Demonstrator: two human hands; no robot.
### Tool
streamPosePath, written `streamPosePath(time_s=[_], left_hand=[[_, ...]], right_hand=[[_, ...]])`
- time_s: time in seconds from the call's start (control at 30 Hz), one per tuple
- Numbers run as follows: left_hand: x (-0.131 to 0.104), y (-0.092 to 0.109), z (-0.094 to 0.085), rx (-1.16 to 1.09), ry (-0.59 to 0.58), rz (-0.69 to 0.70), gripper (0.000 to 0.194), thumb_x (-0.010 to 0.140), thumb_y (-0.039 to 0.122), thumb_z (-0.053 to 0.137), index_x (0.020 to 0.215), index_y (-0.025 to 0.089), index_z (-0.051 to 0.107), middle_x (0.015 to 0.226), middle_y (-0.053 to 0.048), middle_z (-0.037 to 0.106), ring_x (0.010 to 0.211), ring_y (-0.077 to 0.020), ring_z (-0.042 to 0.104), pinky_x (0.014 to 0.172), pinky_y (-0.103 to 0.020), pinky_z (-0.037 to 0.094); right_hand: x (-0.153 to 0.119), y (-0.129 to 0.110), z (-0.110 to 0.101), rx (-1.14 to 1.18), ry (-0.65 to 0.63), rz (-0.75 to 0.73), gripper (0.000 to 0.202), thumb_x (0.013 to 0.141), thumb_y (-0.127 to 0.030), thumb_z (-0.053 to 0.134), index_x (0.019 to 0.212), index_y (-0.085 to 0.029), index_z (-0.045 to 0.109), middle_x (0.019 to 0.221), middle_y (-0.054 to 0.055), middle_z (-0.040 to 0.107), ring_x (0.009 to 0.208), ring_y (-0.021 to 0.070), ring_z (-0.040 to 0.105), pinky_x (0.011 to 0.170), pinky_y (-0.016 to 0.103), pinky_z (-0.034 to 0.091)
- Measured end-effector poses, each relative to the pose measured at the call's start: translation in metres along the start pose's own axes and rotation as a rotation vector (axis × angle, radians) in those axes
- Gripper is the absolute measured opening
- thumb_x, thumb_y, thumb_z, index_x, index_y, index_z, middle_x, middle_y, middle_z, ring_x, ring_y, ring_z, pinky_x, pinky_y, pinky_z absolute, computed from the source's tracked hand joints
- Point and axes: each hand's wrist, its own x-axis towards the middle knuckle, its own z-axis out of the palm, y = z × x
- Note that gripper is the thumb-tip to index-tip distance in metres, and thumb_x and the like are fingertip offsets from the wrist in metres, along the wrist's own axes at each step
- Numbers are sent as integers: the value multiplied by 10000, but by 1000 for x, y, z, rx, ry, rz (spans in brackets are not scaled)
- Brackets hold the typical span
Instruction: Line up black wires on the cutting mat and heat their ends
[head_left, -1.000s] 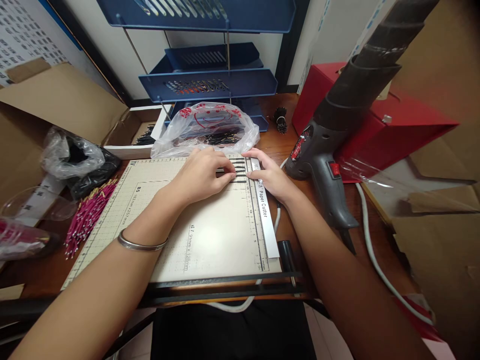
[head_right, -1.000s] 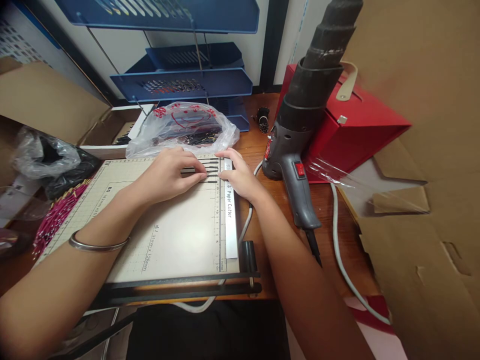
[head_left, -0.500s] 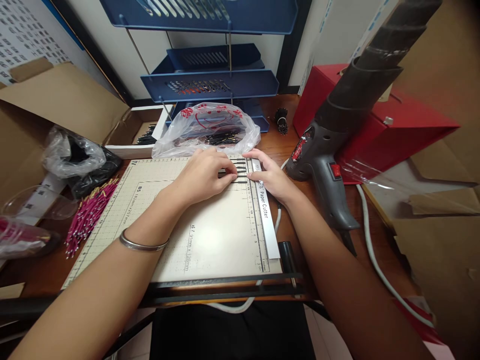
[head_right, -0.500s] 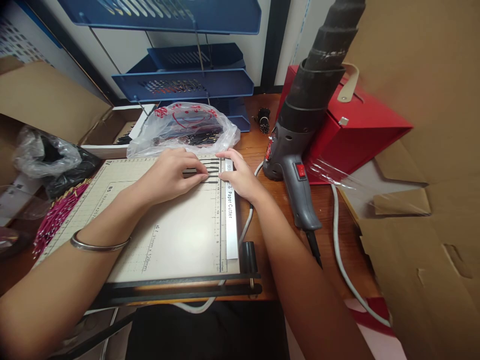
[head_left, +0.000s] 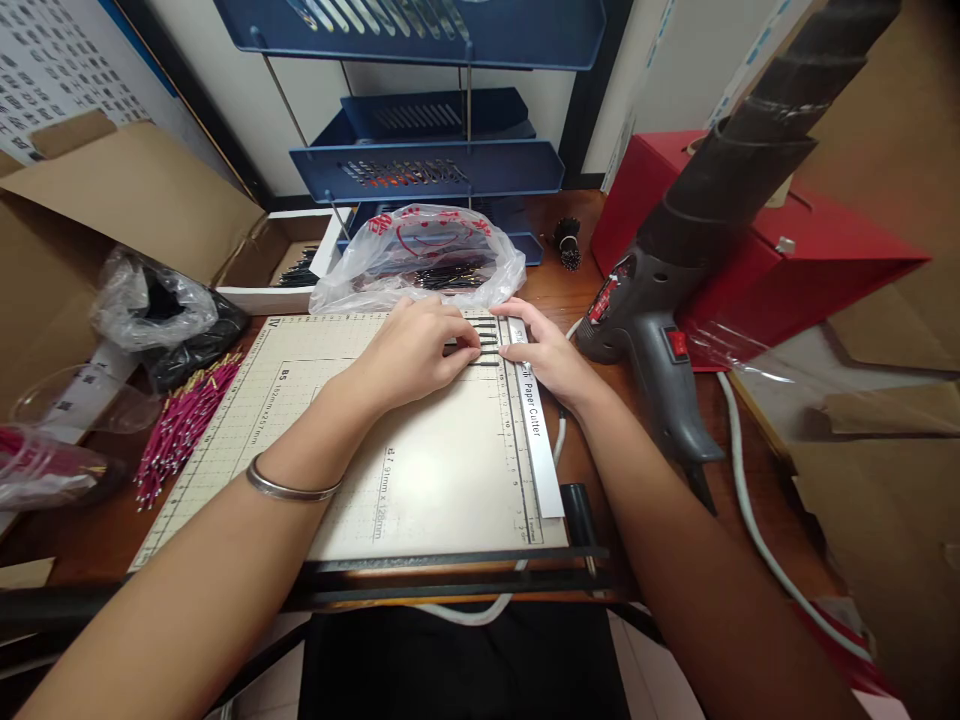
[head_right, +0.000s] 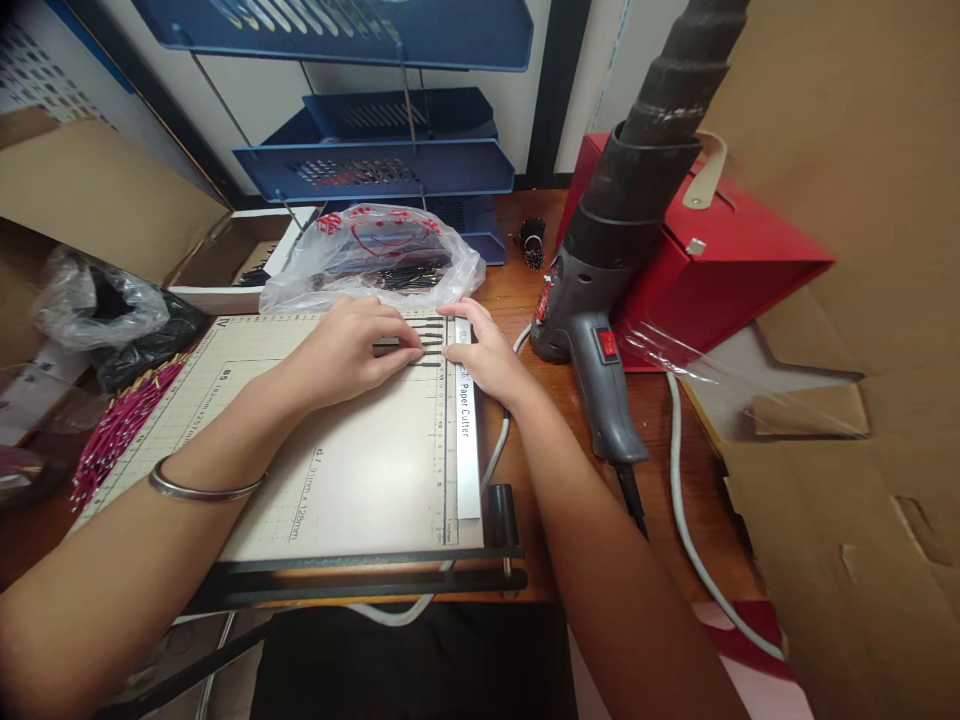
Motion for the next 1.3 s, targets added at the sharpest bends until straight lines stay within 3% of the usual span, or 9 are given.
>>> streamPosePath(time_s=[0.67, 1.0, 1.3], left_hand=[[-1, -2, 1, -9, 37, 33, 218, 1030, 292, 634, 975, 228, 835, 995, -77, 828, 1019, -290, 661, 917, -434, 395], [-2, -2, 2, -20, 44, 31, 217, 1025, 298, 634, 970, 221, 830, 997, -75, 829, 1016, -289, 660, 920, -442, 385], [-8, -4, -5, -45, 49, 90, 201, 993, 322, 655, 927, 228, 820, 968, -64, 819, 986, -279, 654, 915, -458, 365]], right_hand=[[0, 3, -2, -13, -17, -21, 573, 683, -286, 749, 1254, -307, 703, 1664, 52, 532, 1630, 331, 445, 1431, 548, 214], [-2, -2, -3, 2, -15, 13, 613, 634, -309, 746, 1245, -284, 698, 1664, 71, 521, 1651, 353, 411, 1441, 540, 175], [-5, -7, -7, 26, -116, 8, 700, 617, -278, 761, 1305, -311, 639, 1664, 44, 486, 1641, 364, 396, 1432, 575, 195]])
